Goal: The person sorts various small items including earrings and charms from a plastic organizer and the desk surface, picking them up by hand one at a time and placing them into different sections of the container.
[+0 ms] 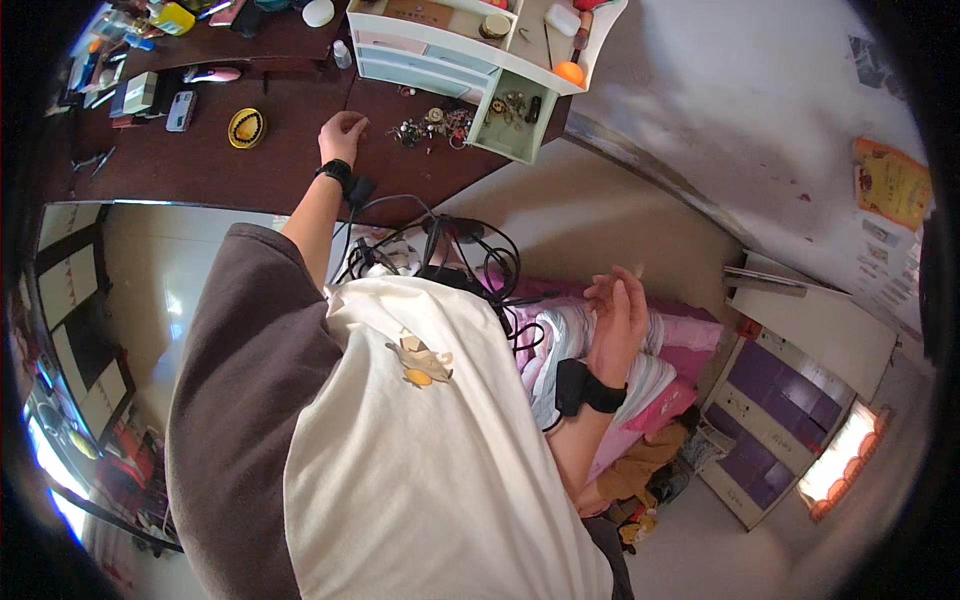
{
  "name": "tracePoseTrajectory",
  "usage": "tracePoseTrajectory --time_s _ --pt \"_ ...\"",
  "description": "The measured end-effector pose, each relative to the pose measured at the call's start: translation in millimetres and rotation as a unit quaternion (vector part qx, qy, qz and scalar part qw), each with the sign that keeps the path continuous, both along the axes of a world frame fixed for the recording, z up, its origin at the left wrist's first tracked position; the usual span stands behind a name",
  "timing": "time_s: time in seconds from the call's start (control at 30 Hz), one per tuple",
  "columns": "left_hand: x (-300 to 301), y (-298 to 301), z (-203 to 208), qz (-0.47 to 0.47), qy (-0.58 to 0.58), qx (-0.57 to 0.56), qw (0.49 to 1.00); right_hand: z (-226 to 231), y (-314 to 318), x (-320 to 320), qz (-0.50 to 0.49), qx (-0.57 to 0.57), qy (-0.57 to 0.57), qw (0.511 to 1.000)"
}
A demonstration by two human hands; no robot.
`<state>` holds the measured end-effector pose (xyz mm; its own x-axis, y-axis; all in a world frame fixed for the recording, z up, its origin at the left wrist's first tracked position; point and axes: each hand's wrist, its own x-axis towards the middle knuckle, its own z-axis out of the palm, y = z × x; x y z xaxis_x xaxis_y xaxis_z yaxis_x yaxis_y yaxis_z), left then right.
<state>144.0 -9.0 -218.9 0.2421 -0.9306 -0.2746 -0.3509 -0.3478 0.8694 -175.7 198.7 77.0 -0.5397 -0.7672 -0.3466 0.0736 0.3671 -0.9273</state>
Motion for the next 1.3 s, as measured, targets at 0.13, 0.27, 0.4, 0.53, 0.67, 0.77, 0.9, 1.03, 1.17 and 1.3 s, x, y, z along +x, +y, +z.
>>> tracePoseTrajectory --time_s 0.13,0.27,0.4,0.53,0.67,0.77,0.9,1.03,1.17,1.3 --pt "-9.4 -8.5 45.8 0.009 0.168 -0.016 0.986 0.6 -11.9 5.9 0.019 -0.006 0.005 1.0" --pt "-32.9 -0.2 131.0 -0.123 0.431 -0.026 0.894 8.1 -31.9 17.1 0.066 -0.016 0.014 0.998" --pt "-55.3 22.7 226.1 -0.245 0.5 -0.005 0.831 25.6 -62.8 44.9 0.157 -0.056 0.021 0.986" --pt "-67.6 44.4 289.9 -0.298 0.529 -0.039 0.793 34.9 -74.1 95.7 0.255 -0.121 -0.019 0.959" --pt "-60.5 53.6 314.3 -0.304 0.498 -0.084 0.808 29.8 -74.3 113.3 0.267 -0.166 -0.019 0.949" --pt "-55.2 59.8 327.5 -0.316 0.499 -0.067 0.804 35.9 -71.5 114.5 0.246 -0.16 -0.009 0.956" --pt "-53.8 64.8 333.6 -0.332 0.495 -0.044 0.802 43.6 -62.9 109.7 0.232 -0.169 -0.023 0.958" --pt "-55.1 66.0 325.0 -0.334 0.472 -0.06 0.813 45.1 -57.1 102.9 0.22 -0.167 -0.03 0.961" --pt "-64.3 67.8 324.9 -0.358 0.484 -0.056 0.796 46.5 -53.4 113.3 0.201 -0.182 -0.079 0.959" --pt "-76.4 66.2 321.6 -0.354 0.469 -0.07 0.806 43.6 -48.0 102.5 0.189 -0.156 -0.057 0.968"
